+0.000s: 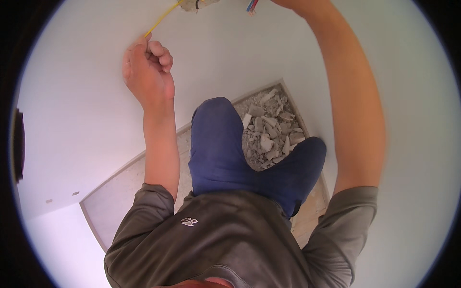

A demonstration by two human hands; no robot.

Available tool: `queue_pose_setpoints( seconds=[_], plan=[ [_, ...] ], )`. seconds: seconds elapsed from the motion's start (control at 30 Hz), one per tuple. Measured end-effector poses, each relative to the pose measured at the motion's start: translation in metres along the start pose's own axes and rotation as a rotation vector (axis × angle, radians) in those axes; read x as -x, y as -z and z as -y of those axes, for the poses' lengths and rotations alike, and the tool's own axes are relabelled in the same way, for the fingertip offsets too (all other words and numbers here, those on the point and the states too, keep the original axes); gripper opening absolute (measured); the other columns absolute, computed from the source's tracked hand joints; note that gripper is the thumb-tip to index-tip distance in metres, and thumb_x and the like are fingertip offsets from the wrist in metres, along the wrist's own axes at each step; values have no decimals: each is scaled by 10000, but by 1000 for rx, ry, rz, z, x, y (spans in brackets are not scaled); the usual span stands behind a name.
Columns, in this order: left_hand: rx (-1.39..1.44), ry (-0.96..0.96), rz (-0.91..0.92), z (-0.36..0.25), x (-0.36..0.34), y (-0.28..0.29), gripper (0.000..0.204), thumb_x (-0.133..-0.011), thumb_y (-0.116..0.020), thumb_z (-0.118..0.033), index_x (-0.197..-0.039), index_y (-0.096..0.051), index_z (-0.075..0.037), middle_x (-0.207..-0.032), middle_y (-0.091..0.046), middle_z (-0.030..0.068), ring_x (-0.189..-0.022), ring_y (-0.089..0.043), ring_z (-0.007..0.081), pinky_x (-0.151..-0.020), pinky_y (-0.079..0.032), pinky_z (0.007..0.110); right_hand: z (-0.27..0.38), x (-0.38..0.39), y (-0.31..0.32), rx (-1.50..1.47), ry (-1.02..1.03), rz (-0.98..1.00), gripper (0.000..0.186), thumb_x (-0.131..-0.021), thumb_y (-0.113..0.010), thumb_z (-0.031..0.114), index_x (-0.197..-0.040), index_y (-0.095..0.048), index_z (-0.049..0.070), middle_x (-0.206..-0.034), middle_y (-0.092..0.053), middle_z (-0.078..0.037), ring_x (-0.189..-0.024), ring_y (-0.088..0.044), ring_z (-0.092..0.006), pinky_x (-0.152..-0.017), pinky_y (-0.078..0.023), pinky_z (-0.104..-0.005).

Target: Installing and preparing electrical wires in a wall-mounted electrical box using a hammer, chisel, and wire stripper.

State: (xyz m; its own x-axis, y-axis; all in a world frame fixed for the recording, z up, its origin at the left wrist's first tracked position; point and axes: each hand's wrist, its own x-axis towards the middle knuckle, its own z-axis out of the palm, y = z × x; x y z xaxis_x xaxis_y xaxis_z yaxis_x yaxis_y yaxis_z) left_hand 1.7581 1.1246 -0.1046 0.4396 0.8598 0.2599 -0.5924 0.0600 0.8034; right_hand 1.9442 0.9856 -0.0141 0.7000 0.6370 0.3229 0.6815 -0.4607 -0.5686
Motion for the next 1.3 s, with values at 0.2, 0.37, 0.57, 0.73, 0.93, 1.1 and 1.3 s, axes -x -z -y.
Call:
queue_pose_setpoints(
  seconds=[0.2, 0.37, 0.57, 0.73, 0.93, 1.1, 1.3],
  plan=[
    [4, 9, 69, 2, 2, 5, 121, -953, -546, -89, -953, -618, 8, -636, -607, 87, -492, -514, 148, -435, -370, 265, -12, 4, -45, -438, -136, -319, 305, -1012, -543, 169, -815, -675, -23, -699, -606, -32, -611, -472, -130, -580, -397, -315],
    [-6, -1, 91, 0, -1, 10, 126, -968, -533, -96, -923, -606, -3, -634, -610, 92, -481, -506, 146, -438, -367, 265, 13, 6, -39, -858, -314, -210, 263, -1025, -507, 161, -993, -687, -29, -763, -651, -43, -570, -464, -96, -516, -389, -254],
    [-34, 102, 155, 6, -2, 16, 109, -979, -510, -91, -926, -566, -14, -642, -613, 94, -487, -508, 146, -437, -348, 269, 4, 6, -13, -1070, -400, 165, 215, -1035, -489, 145, -1035, -656, 9, -772, -648, -40, -499, -374, -20, -392, -302, -167],
    [-56, 117, 176, 7, -2, 23, 114, -991, -495, -99, -949, -562, -17, -640, -607, 90, -489, -508, 143, -435, -346, 268, -10, -2, -28, -1285, -321, 254, 171, -1045, -484, 136, -1060, -600, 12, -732, -568, 11, -492, -341, -18, -381, -286, -171],
    [-19, 117, 190, 7, -2, 23, 123, -1000, -492, -111, -982, -573, -21, -643, -607, 83, -493, -509, 136, -432, -343, 261, 9, -5, -20, -1042, -459, 62, 127, -1038, -456, 89, -1005, -567, 36, -688, -489, 38, -490, -333, -32, -374, -271, -197],
    [-61, 77, 169, -1, 5, 27, 125, -1000, -492, -107, -1007, -575, -15, -633, -603, 82, -490, -507, 132, -429, -347, 261, 9, -12, -24, -993, -460, 68, 126, -1038, -453, 84, -976, -556, 44, -684, -496, 32, -480, -317, -41, -370, -259, -198],
    [-18, 59, 154, 0, 5, 31, 196, -1021, -487, -121, -1070, -613, 22, -654, -554, 51, -520, -485, 142, -451, -334, 278, 13, -19, -36, -1090, -503, 6, 160, -1058, -446, 96, -975, -568, 36, -702, -520, 19, -477, -311, -43, -366, -261, -204]
  ],
)
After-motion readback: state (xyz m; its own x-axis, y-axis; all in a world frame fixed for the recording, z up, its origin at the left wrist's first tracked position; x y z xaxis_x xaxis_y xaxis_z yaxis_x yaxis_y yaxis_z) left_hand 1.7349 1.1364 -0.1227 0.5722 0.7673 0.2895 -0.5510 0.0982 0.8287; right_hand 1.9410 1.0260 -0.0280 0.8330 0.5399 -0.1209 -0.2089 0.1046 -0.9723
